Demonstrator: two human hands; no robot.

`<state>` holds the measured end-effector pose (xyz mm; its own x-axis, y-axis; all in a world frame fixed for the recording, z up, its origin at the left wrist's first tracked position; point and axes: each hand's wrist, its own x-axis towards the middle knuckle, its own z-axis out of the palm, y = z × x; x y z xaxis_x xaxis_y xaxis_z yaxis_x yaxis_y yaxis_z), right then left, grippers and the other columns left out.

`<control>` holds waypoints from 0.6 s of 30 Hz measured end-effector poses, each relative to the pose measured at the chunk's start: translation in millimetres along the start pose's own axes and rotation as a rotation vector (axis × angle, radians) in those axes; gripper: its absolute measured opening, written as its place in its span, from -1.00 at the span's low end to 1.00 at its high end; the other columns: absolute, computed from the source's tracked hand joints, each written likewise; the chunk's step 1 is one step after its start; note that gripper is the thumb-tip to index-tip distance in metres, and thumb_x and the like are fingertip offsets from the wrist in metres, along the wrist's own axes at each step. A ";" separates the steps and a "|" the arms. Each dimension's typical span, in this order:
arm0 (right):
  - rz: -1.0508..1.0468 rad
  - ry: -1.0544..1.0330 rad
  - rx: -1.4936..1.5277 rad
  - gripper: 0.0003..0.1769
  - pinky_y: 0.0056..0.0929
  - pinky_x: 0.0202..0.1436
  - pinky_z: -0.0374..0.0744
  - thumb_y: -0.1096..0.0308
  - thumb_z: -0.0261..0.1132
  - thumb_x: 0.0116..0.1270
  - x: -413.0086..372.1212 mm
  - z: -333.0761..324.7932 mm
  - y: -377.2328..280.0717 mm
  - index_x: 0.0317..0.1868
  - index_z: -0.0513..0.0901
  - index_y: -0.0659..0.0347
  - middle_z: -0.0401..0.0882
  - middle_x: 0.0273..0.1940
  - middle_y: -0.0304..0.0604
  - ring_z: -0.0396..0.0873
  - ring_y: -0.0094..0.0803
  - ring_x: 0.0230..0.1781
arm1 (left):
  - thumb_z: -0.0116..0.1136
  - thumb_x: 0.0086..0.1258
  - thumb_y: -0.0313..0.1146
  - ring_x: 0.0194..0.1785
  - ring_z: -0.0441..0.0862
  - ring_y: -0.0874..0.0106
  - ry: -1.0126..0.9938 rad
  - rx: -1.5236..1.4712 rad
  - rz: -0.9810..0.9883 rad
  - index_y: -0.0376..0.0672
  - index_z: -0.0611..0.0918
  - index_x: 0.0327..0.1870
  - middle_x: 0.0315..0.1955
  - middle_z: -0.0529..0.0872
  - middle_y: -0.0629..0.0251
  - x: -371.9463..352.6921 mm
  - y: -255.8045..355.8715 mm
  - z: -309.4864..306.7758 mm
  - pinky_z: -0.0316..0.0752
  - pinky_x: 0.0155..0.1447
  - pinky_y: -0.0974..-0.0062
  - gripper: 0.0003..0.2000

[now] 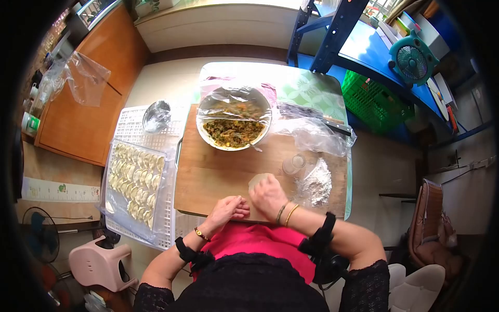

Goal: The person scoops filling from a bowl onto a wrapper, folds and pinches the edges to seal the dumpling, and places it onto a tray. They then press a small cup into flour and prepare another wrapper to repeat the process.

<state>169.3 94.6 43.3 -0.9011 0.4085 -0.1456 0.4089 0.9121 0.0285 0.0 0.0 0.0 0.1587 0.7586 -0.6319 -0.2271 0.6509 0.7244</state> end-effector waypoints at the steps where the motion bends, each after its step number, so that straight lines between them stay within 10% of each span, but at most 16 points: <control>1: -0.017 0.009 0.023 -0.83 -0.17 0.03 0.36 0.29 0.22 0.15 -4.3 1.8 -14.5 -0.28 0.62 0.15 0.60 -0.34 -0.12 0.56 -0.22 -0.17 | -0.12 0.59 -0.06 -0.05 0.69 0.35 0.005 -0.045 -0.033 -0.30 0.50 0.10 -0.09 0.68 0.11 -6.5 0.6 -2.1 0.59 0.02 0.48 -0.58; 18: 0.264 0.318 0.521 -0.90 -0.24 -0.22 0.36 0.29 0.32 0.08 -8.8 -19.2 19.0 -0.54 0.62 0.04 0.58 -0.53 -0.23 0.57 -0.29 -0.45 | -0.26 0.51 0.25 0.13 0.61 0.22 -0.257 -0.430 -0.321 -0.34 0.45 0.19 0.02 0.62 -0.02 42.2 28.5 4.1 0.51 0.21 0.21 -0.30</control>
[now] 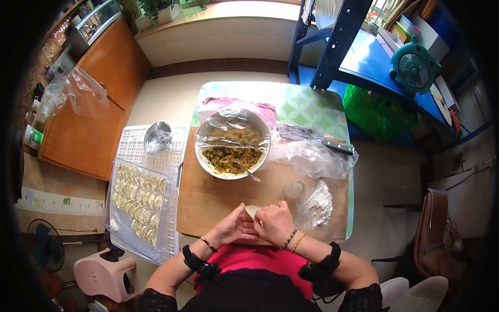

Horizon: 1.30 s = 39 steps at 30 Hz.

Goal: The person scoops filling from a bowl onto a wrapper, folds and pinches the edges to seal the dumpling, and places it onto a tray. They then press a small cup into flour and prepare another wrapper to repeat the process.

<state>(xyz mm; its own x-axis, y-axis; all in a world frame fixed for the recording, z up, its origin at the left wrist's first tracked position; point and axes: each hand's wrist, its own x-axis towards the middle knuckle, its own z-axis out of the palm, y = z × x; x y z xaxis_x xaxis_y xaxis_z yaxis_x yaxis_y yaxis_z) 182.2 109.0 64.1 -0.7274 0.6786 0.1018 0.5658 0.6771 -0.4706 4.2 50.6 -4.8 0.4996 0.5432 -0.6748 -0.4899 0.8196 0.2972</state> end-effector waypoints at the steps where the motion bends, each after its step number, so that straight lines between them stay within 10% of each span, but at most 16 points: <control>1: -0.018 -0.001 0.036 -0.87 -0.22 -0.26 0.38 0.30 0.30 0.10 0.4 -2.9 -3.4 -0.55 0.59 0.09 0.59 -0.54 -0.20 0.59 -0.28 -0.44 | -0.27 0.51 0.26 0.16 0.58 0.23 -0.040 -0.056 -0.020 -0.32 0.45 0.19 0.05 0.61 0.00 3.9 5.3 4.7 0.49 0.23 0.18 -0.30; 5: 0.020 -0.031 0.123 -0.82 -0.23 -0.31 0.46 0.26 0.34 0.14 1.2 -2.7 -2.8 -0.53 0.58 0.11 0.60 -0.51 -0.17 0.62 -0.24 -0.42 | -0.21 0.63 -0.13 0.14 0.58 0.29 -0.094 -0.030 0.170 -0.24 0.40 0.27 0.11 0.58 0.19 53.6 1.8 -0.8 0.51 0.26 0.26 -0.60; 15: 0.319 0.204 0.346 -0.63 -0.31 -0.40 0.55 0.31 0.42 0.17 42.9 -26.5 14.0 -0.06 0.54 0.22 0.58 -0.44 -0.15 0.61 -0.29 -0.52 | -0.05 0.56 -0.27 0.30 0.48 0.23 -0.390 -0.251 0.269 -0.28 0.27 0.40 0.26 0.47 0.06 -5.2 18.9 -6.2 0.41 0.39 0.19 -0.53; 29: -0.287 0.248 0.101 -0.78 -0.30 -0.33 0.50 0.44 0.31 0.19 107.8 -17.2 20.6 -0.13 0.63 0.18 0.54 -0.42 -0.19 0.56 -0.24 -0.43 | 0.17 0.42 -0.35 0.31 0.48 0.17 -0.321 -0.205 0.403 -0.28 0.26 0.40 0.24 0.49 0.03 -35.4 27.1 -5.5 0.45 0.34 0.15 -0.42; 39: -0.616 -0.210 -0.187 -0.87 -0.42 -0.18 0.46 0.37 0.17 0.19 133.3 -40.6 24.7 -0.23 0.53 0.09 0.47 -0.33 -0.28 0.52 -0.41 -0.23 | 0.13 0.46 -0.25 0.30 0.48 0.25 -0.311 -0.278 0.356 -0.26 0.25 0.41 0.27 0.47 0.11 -34.7 9.5 -16.7 0.45 0.33 0.23 -0.43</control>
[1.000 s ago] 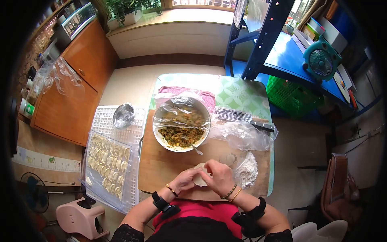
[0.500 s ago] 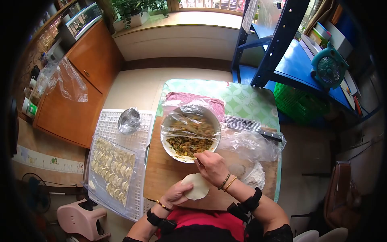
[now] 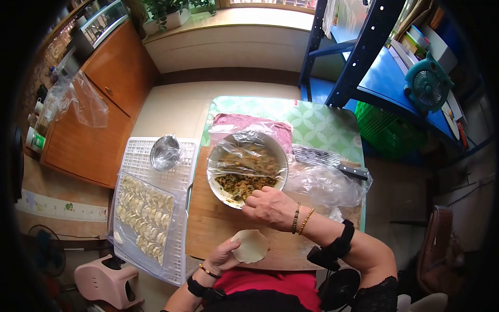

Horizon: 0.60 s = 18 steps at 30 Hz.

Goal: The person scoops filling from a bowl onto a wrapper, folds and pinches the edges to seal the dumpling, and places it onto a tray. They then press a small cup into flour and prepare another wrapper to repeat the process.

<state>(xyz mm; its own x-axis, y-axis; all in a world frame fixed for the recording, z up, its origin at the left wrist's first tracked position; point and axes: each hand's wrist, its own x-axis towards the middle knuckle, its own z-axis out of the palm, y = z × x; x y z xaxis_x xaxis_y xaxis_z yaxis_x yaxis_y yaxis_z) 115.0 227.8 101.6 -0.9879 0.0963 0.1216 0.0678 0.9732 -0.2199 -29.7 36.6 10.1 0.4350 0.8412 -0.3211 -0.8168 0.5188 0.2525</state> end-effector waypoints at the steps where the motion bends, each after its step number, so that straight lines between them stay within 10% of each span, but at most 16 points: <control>1: 0.004 -0.056 -0.024 -0.90 -0.42 -0.16 0.45 0.36 0.17 0.20 -6.1 -3.9 1.5 -0.25 0.51 0.08 0.46 -0.33 -0.29 0.51 -0.41 -0.22 | 0.13 0.46 -0.25 0.30 0.48 0.25 -0.002 -0.002 -0.005 -0.26 0.25 0.41 0.27 0.47 0.11 -1.8 -0.1 -0.6 0.45 0.33 0.23 -0.43; 18: 0.752 0.606 0.472 -0.89 -0.26 -0.26 0.58 0.53 0.25 0.30 -28.2 29.3 -37.6 -0.17 0.63 0.30 0.63 -0.34 0.04 0.64 -0.05 -0.33 | 0.03 0.49 -0.23 0.41 0.35 0.05 0.045 0.040 0.131 -0.27 0.25 0.41 0.34 0.36 -0.12 -5.1 20.7 11.2 0.25 0.47 0.11 -0.45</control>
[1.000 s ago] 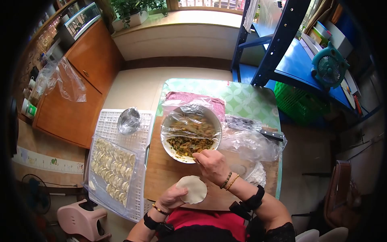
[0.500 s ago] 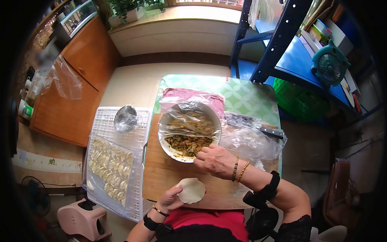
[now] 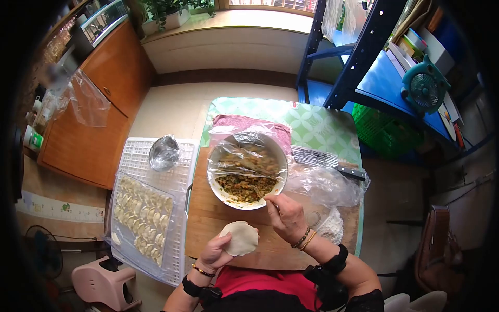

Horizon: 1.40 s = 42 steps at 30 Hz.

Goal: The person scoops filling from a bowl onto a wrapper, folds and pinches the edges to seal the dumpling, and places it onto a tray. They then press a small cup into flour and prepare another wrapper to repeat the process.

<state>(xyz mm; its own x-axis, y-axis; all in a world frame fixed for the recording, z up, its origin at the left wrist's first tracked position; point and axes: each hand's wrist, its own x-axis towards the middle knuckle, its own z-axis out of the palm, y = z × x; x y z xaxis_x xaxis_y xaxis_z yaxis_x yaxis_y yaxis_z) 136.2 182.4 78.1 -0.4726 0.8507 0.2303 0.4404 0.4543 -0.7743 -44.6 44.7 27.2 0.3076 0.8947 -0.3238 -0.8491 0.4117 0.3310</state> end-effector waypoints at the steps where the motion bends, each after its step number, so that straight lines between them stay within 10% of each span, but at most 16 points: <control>1: 0.002 0.000 -0.016 -0.89 -0.27 -0.23 0.59 0.52 0.25 0.30 0.0 1.9 -5.7 -0.17 0.63 0.31 0.65 -0.31 0.05 0.65 -0.05 -0.31 | 0.03 0.49 -0.23 0.41 0.35 0.05 -0.001 0.002 0.003 -0.27 0.25 0.41 0.34 0.36 -0.12 -1.8 2.3 0.7 0.25 0.47 0.11 -0.45; 9: 0.036 0.063 0.092 -0.87 -0.36 -0.32 0.57 0.47 0.22 0.35 -1.8 27.7 -2.3 -0.15 0.65 0.32 0.65 -0.35 0.01 0.66 -0.24 -0.41 | -0.06 0.53 -0.23 0.38 0.36 0.00 0.060 0.067 0.150 -0.29 0.27 0.39 0.33 0.36 -0.17 -9.0 18.0 -0.5 0.21 0.48 0.09 -0.50; 14: 0.511 0.023 0.493 -0.78 -0.55 -0.50 0.48 0.36 0.15 0.45 13.9 29.4 4.1 -0.16 0.65 0.35 0.62 -0.49 -0.23 0.56 -0.60 -0.61 | -0.08 0.54 -0.23 0.38 0.37 0.00 0.081 0.082 0.206 -0.33 0.26 0.38 0.31 0.38 -0.17 -11.0 28.4 2.2 0.21 0.49 0.09 -0.51; 25: 0.755 -0.046 0.785 -0.78 -0.67 -0.62 0.46 0.38 0.12 0.47 31.8 19.6 9.1 -0.08 0.63 0.33 0.60 -0.40 -0.23 0.59 -0.57 -0.60 | -0.14 0.57 -0.30 0.40 0.35 0.07 0.130 0.080 0.296 -0.35 0.23 0.40 0.34 0.36 -0.13 -14.1 48.9 5.4 0.22 0.49 0.16 -0.53; 34: -0.552 -0.304 -0.194 -0.75 -0.38 -0.28 0.57 0.46 0.20 0.22 23.6 18.2 4.0 -0.08 0.62 0.19 0.57 -0.33 -0.18 0.61 -0.26 -0.31 | -0.16 0.55 -0.28 0.42 0.30 -0.01 0.153 0.107 0.305 -0.39 0.23 0.39 0.36 0.32 -0.16 -13.2 50.3 6.6 0.15 0.52 0.09 -0.51; 42: -0.658 -0.496 -0.343 -0.71 -0.34 -0.26 0.57 0.47 0.19 0.13 29.7 -16.5 2.3 -0.09 0.58 0.19 0.53 -0.33 -0.17 0.59 -0.25 -0.30 | -0.14 0.56 -0.31 0.41 0.34 0.05 0.120 0.056 0.291 -0.40 0.22 0.40 0.34 0.35 -0.15 -13.3 47.8 -0.5 0.21 0.49 0.15 -0.52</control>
<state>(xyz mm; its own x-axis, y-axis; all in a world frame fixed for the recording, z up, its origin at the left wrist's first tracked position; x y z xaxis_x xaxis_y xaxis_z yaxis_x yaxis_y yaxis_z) 135.8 213.0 92.8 -0.9513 0.2138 0.2222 0.1305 0.9321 -0.3380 -89.6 52.4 46.9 -0.0007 0.9509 -0.3095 -0.8678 0.1532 0.4726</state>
